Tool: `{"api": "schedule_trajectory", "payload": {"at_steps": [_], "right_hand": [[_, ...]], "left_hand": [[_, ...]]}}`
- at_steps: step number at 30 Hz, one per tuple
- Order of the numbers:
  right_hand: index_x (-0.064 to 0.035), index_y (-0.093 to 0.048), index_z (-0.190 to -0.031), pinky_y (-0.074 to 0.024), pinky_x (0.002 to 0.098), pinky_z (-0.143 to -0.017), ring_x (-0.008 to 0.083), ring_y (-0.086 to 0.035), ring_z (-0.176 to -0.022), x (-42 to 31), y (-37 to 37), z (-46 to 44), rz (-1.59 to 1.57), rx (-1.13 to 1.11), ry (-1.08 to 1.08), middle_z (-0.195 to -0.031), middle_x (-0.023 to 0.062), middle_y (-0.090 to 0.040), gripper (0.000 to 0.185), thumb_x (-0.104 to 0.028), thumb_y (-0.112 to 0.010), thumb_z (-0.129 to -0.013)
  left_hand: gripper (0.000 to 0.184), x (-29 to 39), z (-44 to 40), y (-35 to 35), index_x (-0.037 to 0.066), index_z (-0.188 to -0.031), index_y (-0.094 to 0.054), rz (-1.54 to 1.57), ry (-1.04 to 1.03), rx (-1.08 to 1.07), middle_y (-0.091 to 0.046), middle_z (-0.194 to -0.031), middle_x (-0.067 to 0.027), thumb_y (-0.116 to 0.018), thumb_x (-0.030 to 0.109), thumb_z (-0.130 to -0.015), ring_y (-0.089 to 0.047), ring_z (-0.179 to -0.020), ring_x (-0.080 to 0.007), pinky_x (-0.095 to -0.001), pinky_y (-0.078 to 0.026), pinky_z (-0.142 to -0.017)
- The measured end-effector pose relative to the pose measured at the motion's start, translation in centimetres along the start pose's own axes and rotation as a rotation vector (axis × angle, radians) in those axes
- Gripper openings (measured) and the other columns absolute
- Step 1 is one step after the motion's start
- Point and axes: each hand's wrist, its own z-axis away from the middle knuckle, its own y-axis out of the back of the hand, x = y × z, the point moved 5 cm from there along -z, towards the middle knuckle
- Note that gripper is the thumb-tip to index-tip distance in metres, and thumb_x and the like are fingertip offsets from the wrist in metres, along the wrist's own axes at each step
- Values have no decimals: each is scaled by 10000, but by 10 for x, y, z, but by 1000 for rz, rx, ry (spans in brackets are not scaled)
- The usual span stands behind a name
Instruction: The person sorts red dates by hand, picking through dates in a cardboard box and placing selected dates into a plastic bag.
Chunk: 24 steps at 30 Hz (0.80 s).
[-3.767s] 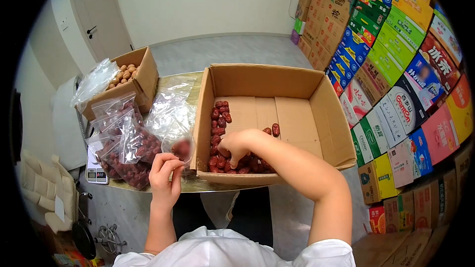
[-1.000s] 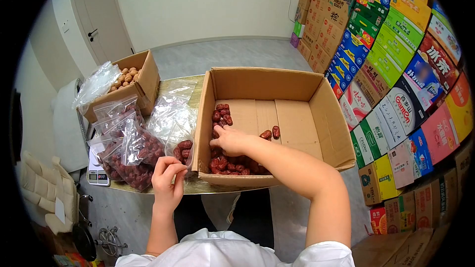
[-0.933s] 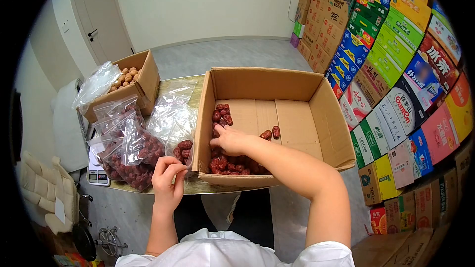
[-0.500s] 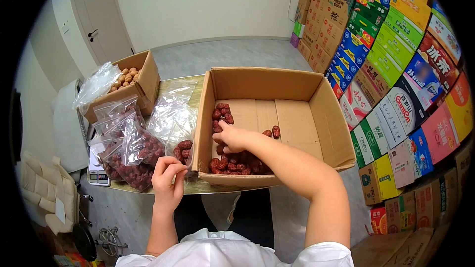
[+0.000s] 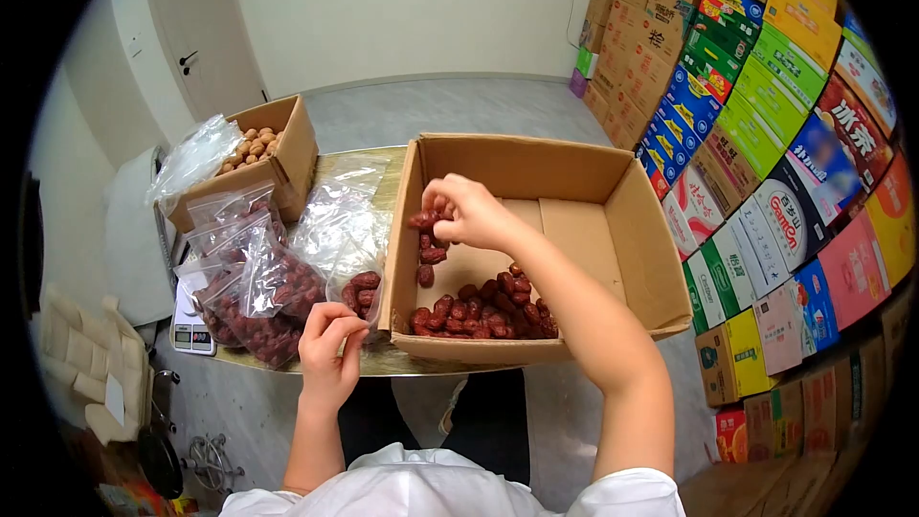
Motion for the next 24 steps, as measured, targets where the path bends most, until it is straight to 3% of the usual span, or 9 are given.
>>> {"api": "schedule_trajectory", "payload": {"at_steps": [3, 6, 7, 11, 14, 17, 19, 24], "right_hand": [[-49, -646, -1010, -547, 300, -747, 181, -611, -878, -45, 8, 6, -180, 241, 50, -975, 65, -570, 263, -12, -668, -751], [-39, -649, -1049, -534, 305, -752, 206, -621, -907, -88, -6, 14, -48, 242, 350, -1058, 96, -562, 324, 11, -695, -732], [-67, -630, -1068, -559, 345, -744, 249, -648, -881, -102, -13, 18, -40, 220, 462, -1049, 109, -553, 341, 16, -683, -742], [-103, -631, -1050, -573, 376, -750, 286, -637, -966, -126, -37, 29, 145, 100, 622, -1113, 113, -563, 375, 25, -708, -706], [-110, -634, -1046, -584, 377, -749, 295, -628, -1006, -120, -47, 30, 187, 88, 654, -1147, 118, -568, 368, 20, -706, -708], [-113, -639, -1096, -577, 388, -826, 323, -609, -1091, -118, -48, 32, 144, 41, 643, -1213, 136, -565, 404, 45, -686, -727], [-114, -633, -1169, -545, 401, -915, 354, -585, -1162, -117, -48, 30, -66, -66, 547, -1280, 158, -549, 462, 78, -661, -749], [-98, -618, -1227, -516, 398, -968, 365, -575, -1191, -106, -44, 28, -99, -71, 540, -1309, 165, -537, 512, 115, -627, -761]], "left_hand": [[182, -1, -1, -1, 5, -888, -657, -13, -26, 12, -593, -897, -114, -706, -103, -751, -615, -750, -258, -329, -501, -656], [189, 0, -2, -1, 12, -899, -666, -31, -52, 29, -605, -901, -116, -723, -87, -748, -627, -718, -262, -337, -510, -629], [189, 1, -2, -1, 12, -900, -666, -26, -54, 28, -605, -902, -116, -723, -87, -749, -627, -720, -263, -336, -510, -629], [190, 2, -2, 0, 20, -904, -670, -44, -51, 26, -604, -895, -112, -731, -67, -747, -626, -720, -266, -344, -508, -624], [192, 3, -1, 1, 25, -907, -672, -60, -58, 32, -595, -882, -110, -731, -61, -746, -613, -703, -263, -344, -500, -608], [193, 4, -1, 1, 29, -906, -675, -67, -65, 39, -583, -864, -108, -734, -56, -743, -603, -691, -259, -344, -492, -595], [194, 4, 0, 1, 30, -904, -676, -71, -68, 43, -576, -853, -107, -737, -55, -740, -599, -686, -257, -342, -488, -590], [200, 5, 0, 5, 27, -892, -680, -78, -75, 76, -556, -832, -106, -737, -66, -724, -598, -682, -253, -342, -479, -577]]}}
